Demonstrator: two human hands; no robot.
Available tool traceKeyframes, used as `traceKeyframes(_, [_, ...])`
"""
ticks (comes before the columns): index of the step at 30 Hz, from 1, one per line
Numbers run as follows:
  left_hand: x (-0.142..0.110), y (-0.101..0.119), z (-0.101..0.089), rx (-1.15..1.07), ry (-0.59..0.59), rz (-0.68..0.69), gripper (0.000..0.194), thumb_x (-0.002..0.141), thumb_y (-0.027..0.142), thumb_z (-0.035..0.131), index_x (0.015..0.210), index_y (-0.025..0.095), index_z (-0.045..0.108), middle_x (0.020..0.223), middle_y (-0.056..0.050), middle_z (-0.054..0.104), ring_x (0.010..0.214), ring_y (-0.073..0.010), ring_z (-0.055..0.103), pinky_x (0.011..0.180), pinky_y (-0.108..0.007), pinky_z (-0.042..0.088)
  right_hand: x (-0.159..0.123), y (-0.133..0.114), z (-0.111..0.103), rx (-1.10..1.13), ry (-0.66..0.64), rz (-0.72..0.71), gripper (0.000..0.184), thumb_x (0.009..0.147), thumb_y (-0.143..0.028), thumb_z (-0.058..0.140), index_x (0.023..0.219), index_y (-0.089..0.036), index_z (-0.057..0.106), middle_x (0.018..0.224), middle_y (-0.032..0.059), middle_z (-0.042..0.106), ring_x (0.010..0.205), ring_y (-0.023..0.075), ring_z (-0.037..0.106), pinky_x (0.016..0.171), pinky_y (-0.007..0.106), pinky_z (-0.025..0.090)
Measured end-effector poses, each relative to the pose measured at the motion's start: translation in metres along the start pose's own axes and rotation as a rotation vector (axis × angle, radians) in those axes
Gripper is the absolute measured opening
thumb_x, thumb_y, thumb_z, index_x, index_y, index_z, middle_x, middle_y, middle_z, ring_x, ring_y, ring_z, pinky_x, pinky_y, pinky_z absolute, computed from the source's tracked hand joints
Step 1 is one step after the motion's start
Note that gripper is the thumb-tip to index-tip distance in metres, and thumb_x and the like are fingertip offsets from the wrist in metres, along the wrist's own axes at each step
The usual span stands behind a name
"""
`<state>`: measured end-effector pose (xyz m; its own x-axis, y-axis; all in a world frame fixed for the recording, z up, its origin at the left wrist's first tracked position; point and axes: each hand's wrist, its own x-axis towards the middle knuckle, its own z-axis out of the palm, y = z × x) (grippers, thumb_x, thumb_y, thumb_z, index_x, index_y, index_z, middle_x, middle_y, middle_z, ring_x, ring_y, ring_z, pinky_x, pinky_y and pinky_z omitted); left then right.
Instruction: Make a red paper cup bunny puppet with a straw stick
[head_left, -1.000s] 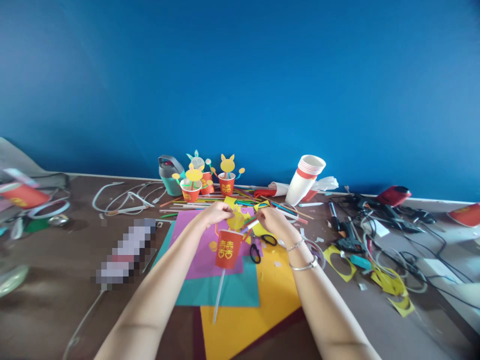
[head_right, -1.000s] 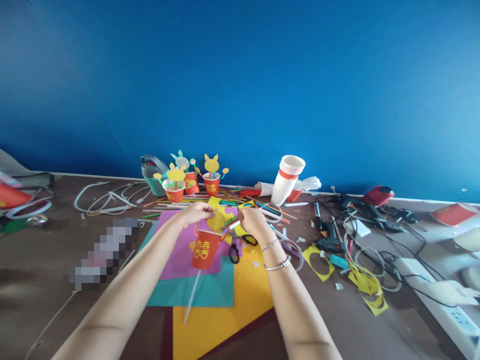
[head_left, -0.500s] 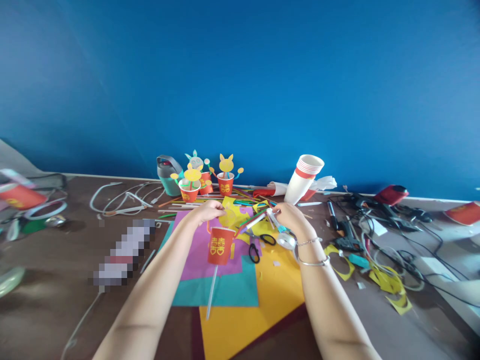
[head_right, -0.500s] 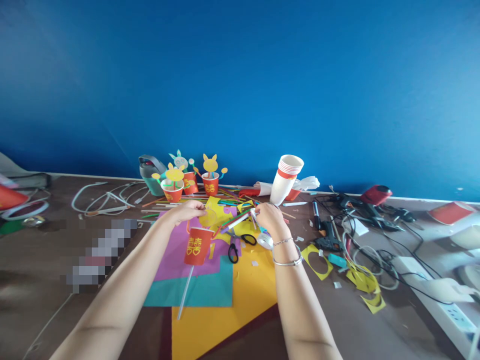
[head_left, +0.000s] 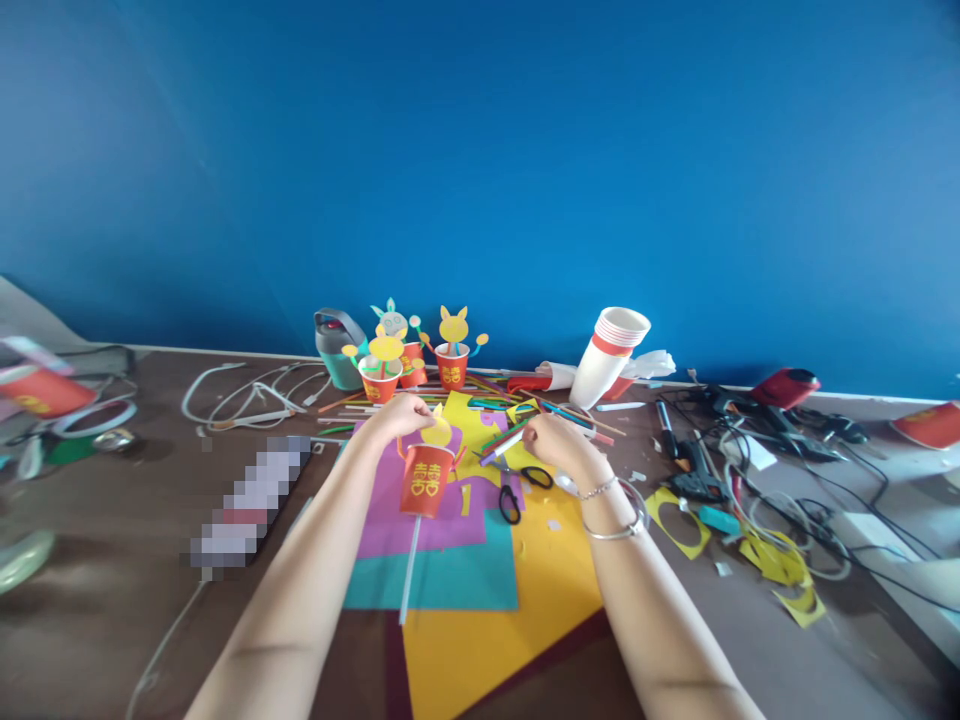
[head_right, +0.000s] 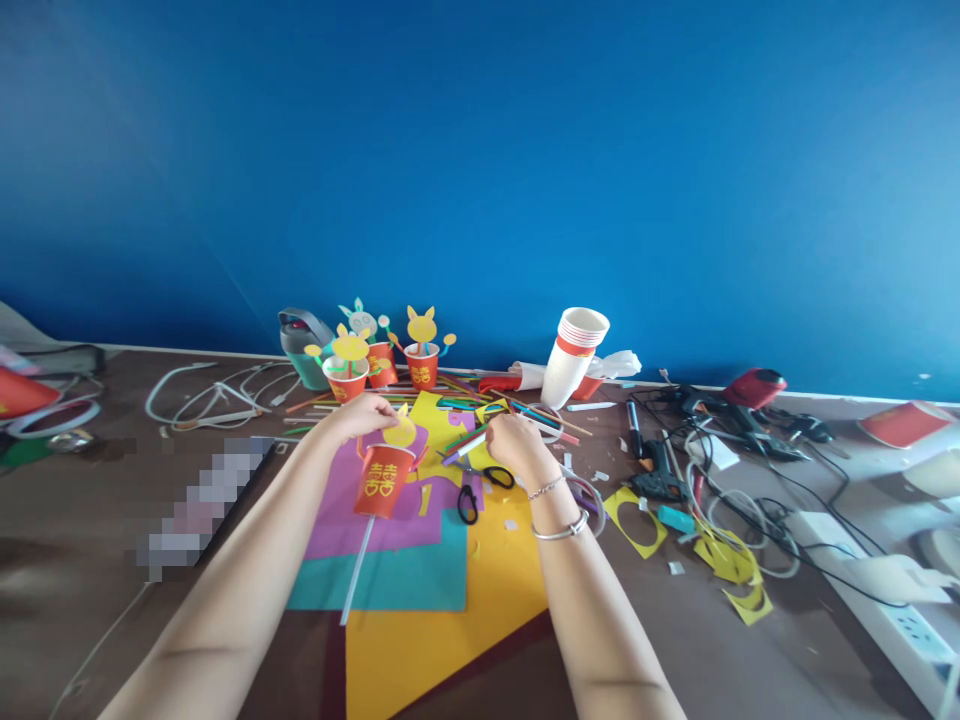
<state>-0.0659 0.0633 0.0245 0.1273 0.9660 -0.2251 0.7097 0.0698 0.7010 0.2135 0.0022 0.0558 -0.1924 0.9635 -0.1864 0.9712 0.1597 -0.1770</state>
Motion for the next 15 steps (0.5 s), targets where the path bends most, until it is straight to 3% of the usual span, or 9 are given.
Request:
traceKeyframes(7, [-0.002,0.003,-0.001,-0.002,0.023,0.007,0.009,0.056,0.028,0.07,0.057,0.02,0.07,0.064,-0.003,0.07,0.066,-0.0203,0.062,0.059,-0.027,0.041,-0.001,-0.001,-0.005,0.027,0.05,-0.01,0.03,0.087,-0.013,0.049,0.098,-0.018,0.077,0.101,0.0125,0.077,0.096,0.0247,0.07,0.077,0.027,0.046])
traceKeyframes(10, [-0.004,0.003,-0.004,0.011,0.048,-0.005,0.008,0.056,0.028,0.071,0.056,0.02,0.07,0.06,-0.002,0.067,0.062,-0.0191,0.06,0.056,-0.026,0.039,-0.003,-0.025,0.006,0.078,0.02,-0.152,0.023,0.087,-0.021,0.056,0.095,-0.021,0.078,0.097,0.0076,0.078,0.094,0.0203,0.07,0.077,0.023,0.045])
traceKeyframes(12, [-0.005,0.002,-0.006,0.028,0.065,-0.016,0.006,0.056,0.026,0.071,0.055,0.02,0.069,0.056,-0.001,0.065,0.06,-0.0183,0.058,0.056,-0.026,0.038,-0.005,-0.046,0.018,0.103,-0.028,-0.386,0.025,0.089,-0.022,0.054,0.097,-0.023,0.078,0.096,0.005,0.078,0.092,0.0183,0.07,0.075,0.022,0.046])
traceKeyframes(13, [-0.005,0.001,-0.007,0.038,0.073,-0.021,0.006,0.056,0.025,0.071,0.054,0.02,0.069,0.055,-0.001,0.064,0.06,-0.0182,0.058,0.056,-0.026,0.038,-0.006,-0.057,0.025,0.053,-0.027,-0.47,0.026,0.089,-0.021,0.054,0.097,-0.023,0.078,0.096,0.005,0.078,0.092,0.0183,0.07,0.077,0.023,0.046])
traceKeyframes(15, [-0.004,-0.001,-0.007,0.058,0.087,-0.029,0.006,0.056,0.023,0.071,0.052,0.02,0.069,0.054,-0.001,0.063,0.062,-0.0187,0.059,0.058,-0.026,0.037,-0.008,-0.074,0.038,0.007,0.0,-0.493,0.023,0.088,-0.024,0.057,0.096,-0.017,0.078,0.102,0.012,0.075,0.1,0.0239,0.067,0.084,0.03,0.045])
